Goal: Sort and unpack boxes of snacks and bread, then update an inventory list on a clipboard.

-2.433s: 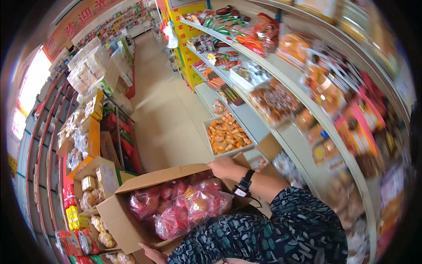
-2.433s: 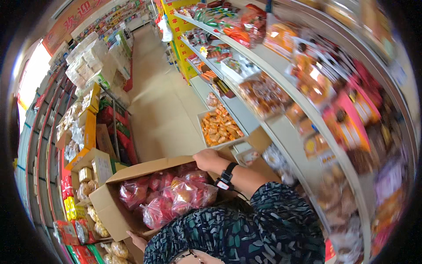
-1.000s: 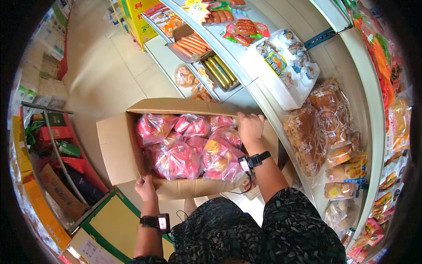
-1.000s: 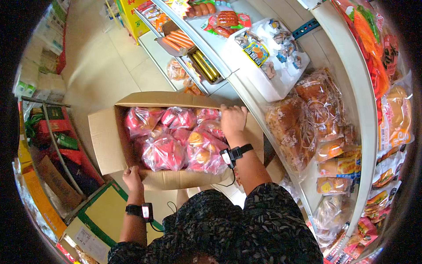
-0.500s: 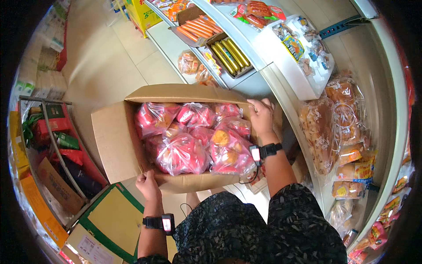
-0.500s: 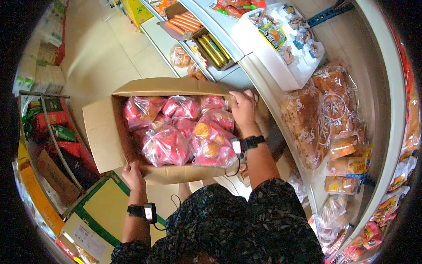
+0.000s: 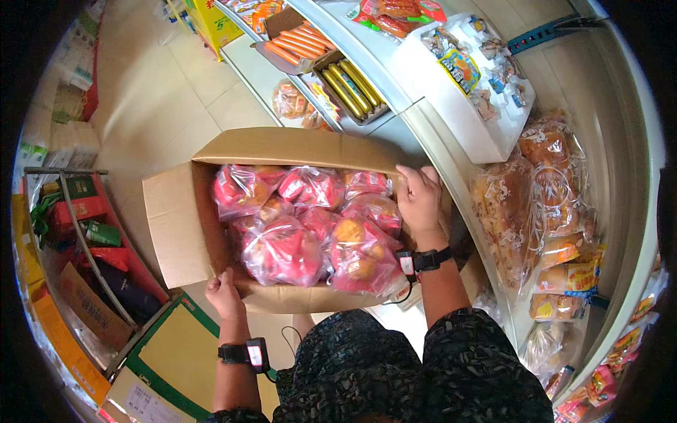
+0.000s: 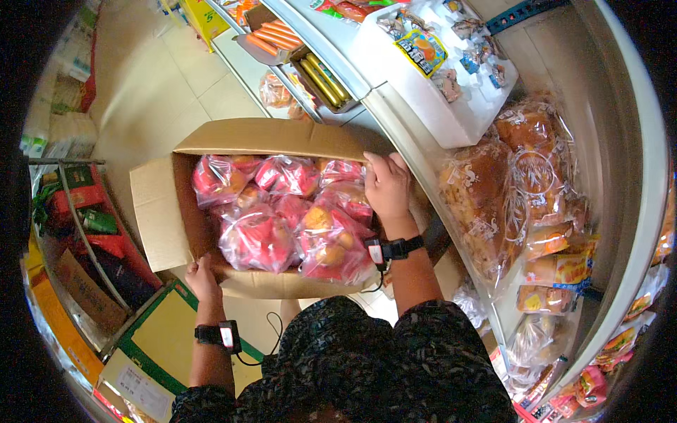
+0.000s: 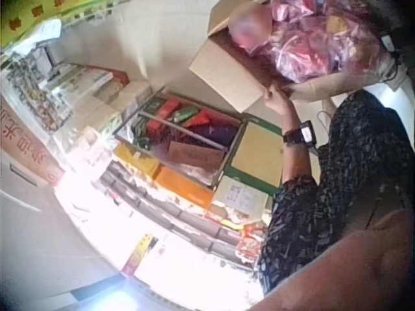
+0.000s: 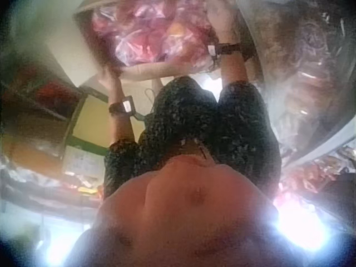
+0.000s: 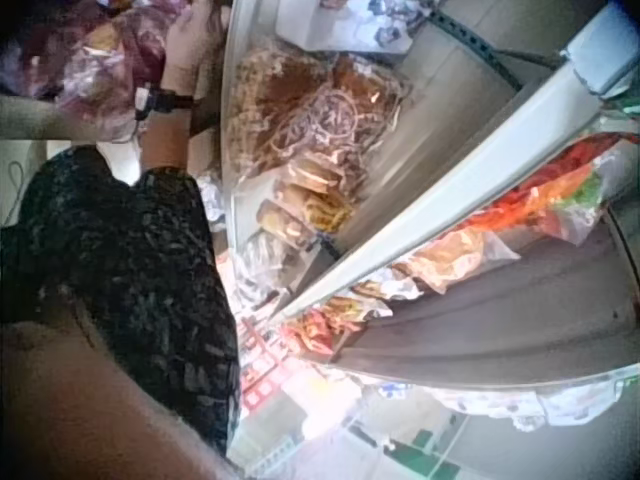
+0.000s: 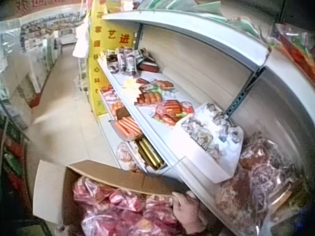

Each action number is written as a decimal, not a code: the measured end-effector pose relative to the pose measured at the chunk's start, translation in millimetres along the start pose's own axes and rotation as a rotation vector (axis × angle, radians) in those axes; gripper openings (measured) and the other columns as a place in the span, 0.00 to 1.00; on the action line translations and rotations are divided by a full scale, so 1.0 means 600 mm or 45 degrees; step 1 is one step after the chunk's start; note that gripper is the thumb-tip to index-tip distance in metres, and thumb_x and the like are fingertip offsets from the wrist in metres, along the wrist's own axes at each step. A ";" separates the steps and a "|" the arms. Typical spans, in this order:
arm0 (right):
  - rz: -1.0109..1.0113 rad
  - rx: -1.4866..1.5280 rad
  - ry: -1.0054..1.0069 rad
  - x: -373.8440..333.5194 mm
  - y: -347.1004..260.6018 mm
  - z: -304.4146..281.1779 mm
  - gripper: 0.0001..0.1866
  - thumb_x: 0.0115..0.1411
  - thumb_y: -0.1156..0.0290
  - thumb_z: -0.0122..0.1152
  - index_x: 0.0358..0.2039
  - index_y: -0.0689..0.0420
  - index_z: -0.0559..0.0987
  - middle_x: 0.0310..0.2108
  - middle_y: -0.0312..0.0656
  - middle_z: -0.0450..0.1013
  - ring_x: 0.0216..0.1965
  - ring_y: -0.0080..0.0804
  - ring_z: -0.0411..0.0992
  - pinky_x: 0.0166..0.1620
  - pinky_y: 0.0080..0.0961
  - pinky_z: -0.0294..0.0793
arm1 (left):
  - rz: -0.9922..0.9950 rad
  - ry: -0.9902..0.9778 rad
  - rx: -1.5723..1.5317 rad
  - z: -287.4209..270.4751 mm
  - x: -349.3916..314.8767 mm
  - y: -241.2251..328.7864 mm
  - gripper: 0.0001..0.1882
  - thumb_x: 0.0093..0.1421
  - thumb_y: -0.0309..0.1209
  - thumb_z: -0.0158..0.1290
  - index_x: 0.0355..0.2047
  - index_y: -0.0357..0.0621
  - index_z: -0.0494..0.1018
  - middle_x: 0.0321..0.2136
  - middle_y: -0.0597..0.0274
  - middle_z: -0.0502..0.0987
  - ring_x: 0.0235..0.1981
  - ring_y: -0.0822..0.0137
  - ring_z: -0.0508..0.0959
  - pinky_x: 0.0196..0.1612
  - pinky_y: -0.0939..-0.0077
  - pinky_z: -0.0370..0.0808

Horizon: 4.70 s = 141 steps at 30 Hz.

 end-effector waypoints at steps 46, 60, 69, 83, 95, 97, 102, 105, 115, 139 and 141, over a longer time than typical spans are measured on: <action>1.907 1.822 0.031 -0.274 -0.100 -0.017 0.32 0.50 0.49 0.62 0.53 0.46 0.66 0.49 0.43 0.61 0.51 0.45 0.60 0.34 0.42 0.75 | -0.088 -0.512 -0.097 0.125 -0.211 0.074 0.14 0.57 0.26 0.55 0.16 0.47 0.65 0.17 0.74 0.66 0.20 0.81 0.61 0.25 0.84 0.59; 2.143 1.882 0.285 -0.282 0.007 0.007 0.16 0.43 0.59 0.58 0.31 0.51 0.68 0.29 0.40 0.64 0.29 0.42 0.68 0.23 0.49 0.73 | 0.883 -1.301 0.923 0.057 -0.257 0.282 0.27 0.55 0.35 0.57 0.53 0.38 0.65 0.49 0.42 0.70 0.50 0.48 0.72 0.52 0.60 0.68; 2.017 1.752 0.127 -0.297 0.060 -0.033 0.18 0.42 0.59 0.59 0.35 0.50 0.71 0.29 0.38 0.65 0.30 0.39 0.68 0.25 0.48 0.72 | -0.645 -1.025 0.729 0.189 -0.135 0.110 0.46 0.54 0.62 0.48 0.59 0.36 0.52 0.54 0.52 0.64 0.55 0.51 0.65 0.52 0.47 0.64; 1.427 1.545 0.121 -0.340 0.078 -0.147 0.25 0.62 0.61 0.51 0.53 0.66 0.65 0.45 0.47 0.71 0.43 0.35 0.73 0.45 0.32 0.75 | -0.676 -1.255 0.337 0.318 -0.198 0.079 0.16 0.47 0.22 0.43 0.39 0.41 0.63 0.26 0.56 0.72 0.29 0.56 0.77 0.31 0.53 0.79; 1.552 0.321 -0.274 -0.459 0.257 -0.123 0.20 0.63 0.64 0.47 0.51 0.63 0.68 0.52 0.49 0.67 0.53 0.41 0.66 0.56 0.35 0.65 | -0.640 -1.261 0.415 0.320 -0.207 0.055 0.22 0.47 0.22 0.45 0.45 0.44 0.60 0.30 0.56 0.71 0.30 0.56 0.76 0.33 0.50 0.77; 1.434 0.020 -0.369 -0.457 0.262 -0.125 0.20 0.63 0.64 0.47 0.51 0.63 0.68 0.52 0.49 0.67 0.53 0.41 0.65 0.56 0.36 0.63 | -0.585 -1.239 0.438 0.326 -0.229 0.054 0.25 0.47 0.22 0.45 0.48 0.46 0.58 0.31 0.56 0.71 0.31 0.56 0.75 0.33 0.51 0.77; 1.140 -0.385 -0.406 -0.412 0.255 -0.138 0.21 0.63 0.62 0.47 0.52 0.61 0.68 0.54 0.49 0.66 0.55 0.41 0.64 0.58 0.36 0.60 | -0.630 -1.248 0.405 0.348 -0.293 0.020 0.24 0.49 0.22 0.46 0.49 0.46 0.59 0.35 0.56 0.71 0.33 0.57 0.74 0.34 0.56 0.78; 0.904 -0.482 -0.377 -0.386 0.203 -0.157 0.21 0.63 0.61 0.47 0.52 0.60 0.68 0.55 0.48 0.65 0.56 0.41 0.63 0.59 0.37 0.58 | -0.648 -1.210 0.361 0.357 -0.318 -0.005 0.19 0.49 0.23 0.46 0.43 0.43 0.62 0.30 0.57 0.71 0.30 0.58 0.75 0.33 0.56 0.78; 1.230 0.327 -0.085 -0.470 0.322 -0.119 0.31 0.63 0.56 0.48 0.62 0.54 0.56 0.64 0.44 0.51 0.64 0.39 0.49 0.63 0.32 0.47 | -0.693 -1.331 0.309 0.357 -0.304 -0.036 0.15 0.51 0.23 0.46 0.41 0.40 0.63 0.30 0.55 0.72 0.31 0.57 0.76 0.36 0.54 0.78; 0.640 -0.017 -0.055 -0.494 0.117 -0.092 0.27 0.59 0.65 0.53 0.57 0.61 0.62 0.55 0.56 0.60 0.57 0.50 0.58 0.58 0.37 0.58 | -0.814 -1.441 0.313 0.438 -0.323 -0.073 0.23 0.52 0.28 0.55 0.47 0.47 0.58 0.37 0.58 0.69 0.37 0.59 0.73 0.34 0.57 0.80; 0.867 0.283 -0.018 -0.481 0.042 -0.172 0.25 0.60 0.64 0.52 0.56 0.60 0.64 0.53 0.58 0.62 0.56 0.53 0.60 0.58 0.38 0.60 | -0.717 -1.376 0.573 0.407 -0.339 -0.049 0.30 0.52 0.38 0.59 0.51 0.49 0.57 0.46 0.56 0.65 0.44 0.57 0.69 0.36 0.56 0.78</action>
Point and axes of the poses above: each hand's wrist, its own x-axis towards the middle knuckle, its own z-axis out of the palm, y = z × x, the point moved 3 cm from there along x, towards the middle knuckle
